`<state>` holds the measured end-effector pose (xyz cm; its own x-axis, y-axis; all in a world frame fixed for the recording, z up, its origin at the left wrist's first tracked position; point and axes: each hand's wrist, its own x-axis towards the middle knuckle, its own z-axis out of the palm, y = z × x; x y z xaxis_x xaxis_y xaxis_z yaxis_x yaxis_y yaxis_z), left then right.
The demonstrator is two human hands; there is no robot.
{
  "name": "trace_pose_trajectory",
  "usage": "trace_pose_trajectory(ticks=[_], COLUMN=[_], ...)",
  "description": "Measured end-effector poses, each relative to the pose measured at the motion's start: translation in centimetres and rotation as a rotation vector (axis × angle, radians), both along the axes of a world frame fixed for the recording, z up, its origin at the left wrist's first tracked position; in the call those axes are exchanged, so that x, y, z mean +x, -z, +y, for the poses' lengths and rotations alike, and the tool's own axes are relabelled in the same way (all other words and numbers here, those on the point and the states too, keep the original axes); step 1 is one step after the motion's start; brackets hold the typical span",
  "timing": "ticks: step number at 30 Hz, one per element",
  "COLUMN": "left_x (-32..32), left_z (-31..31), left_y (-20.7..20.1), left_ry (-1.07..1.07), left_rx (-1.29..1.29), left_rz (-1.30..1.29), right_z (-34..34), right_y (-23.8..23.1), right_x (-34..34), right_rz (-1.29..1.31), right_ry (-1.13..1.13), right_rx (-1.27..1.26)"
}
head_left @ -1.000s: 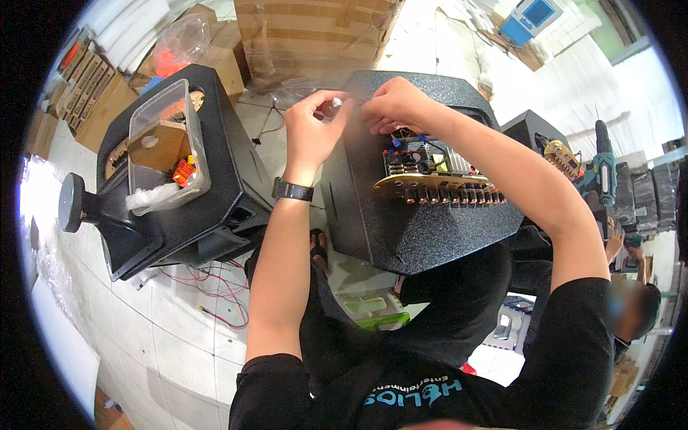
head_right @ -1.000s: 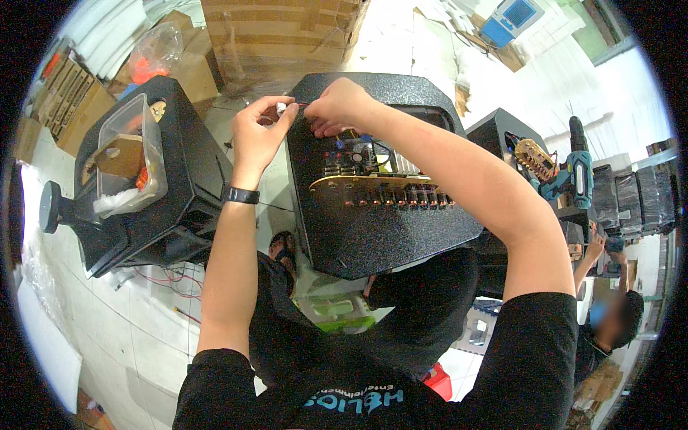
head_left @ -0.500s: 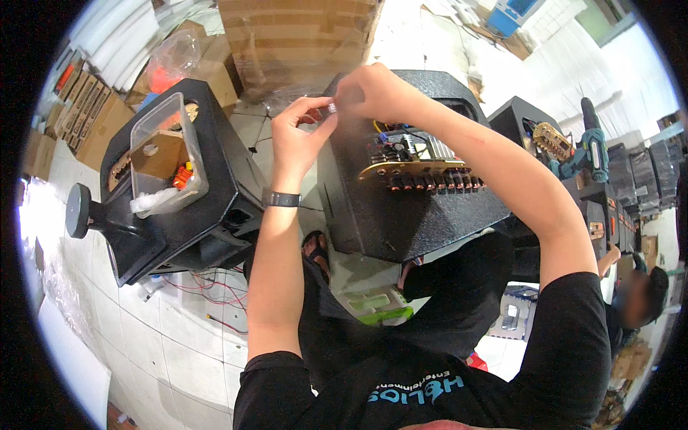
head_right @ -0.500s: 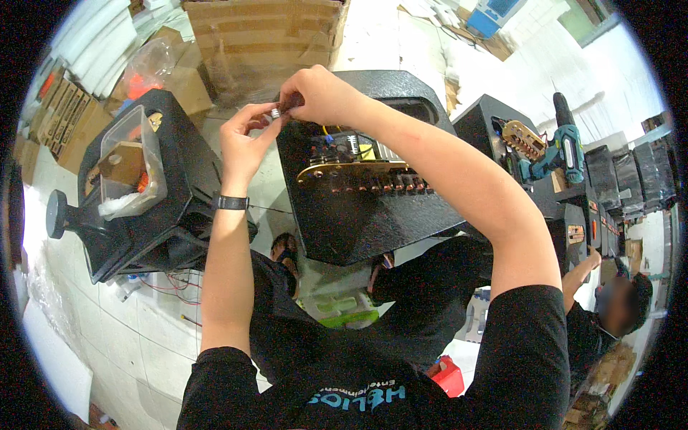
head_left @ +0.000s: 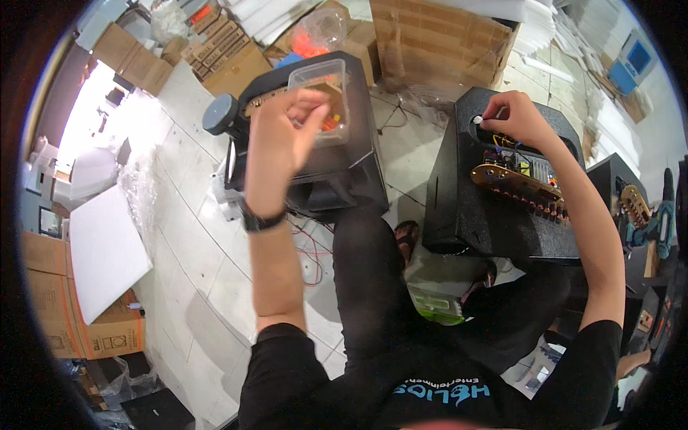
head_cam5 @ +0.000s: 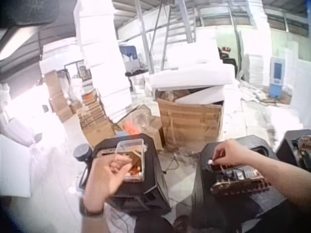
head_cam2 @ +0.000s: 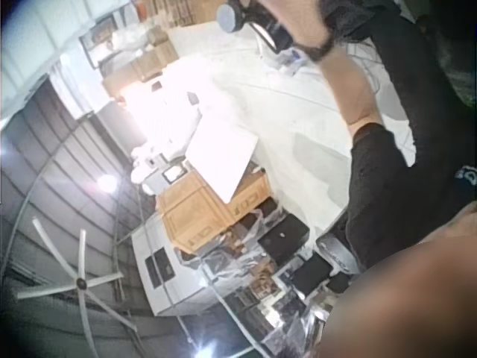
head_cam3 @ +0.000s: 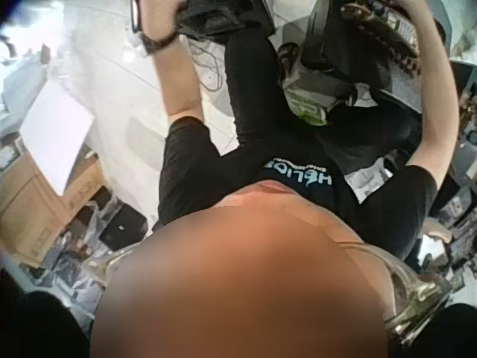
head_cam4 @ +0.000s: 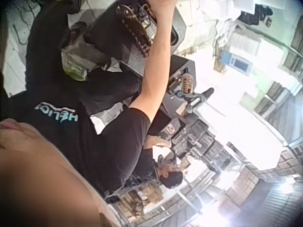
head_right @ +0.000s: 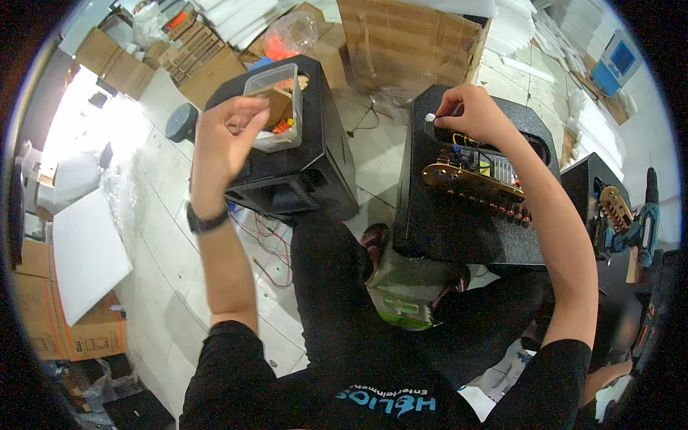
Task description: The person picks up a circuit board and walks to a work area, then places the board into a black enclosure and connects multiple wires to it. The person continues to route and secure wires inside the enclosure while another person works nearby.
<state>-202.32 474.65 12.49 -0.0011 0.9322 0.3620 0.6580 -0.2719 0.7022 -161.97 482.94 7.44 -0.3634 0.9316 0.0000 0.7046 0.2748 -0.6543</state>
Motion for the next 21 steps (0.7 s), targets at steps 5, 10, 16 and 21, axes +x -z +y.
trace_pose_trajectory(ticks=[5,10,16,21], left_x=[-2.0,-1.6,-1.7,-4.0], left_z=[7.3,9.8,9.0,9.0], left_y=[1.1,2.9,2.5,1.6], left_ry=[0.175,0.169,0.290,0.502], left_rx=[-0.349,-0.355,-0.132,-0.072], left_rz=[0.561,0.936,1.054,0.881], right_z=[-0.1,-0.7,-1.3,-1.7], right_y=[-0.2,-0.2,0.0,0.1], right_x=[0.3,0.8,1.3,1.0], right_rz=[0.018,0.028,0.045,0.052], right_ry=[-0.013,0.001,0.006,-0.004], right_rx=[0.059,0.091,0.112,0.166])
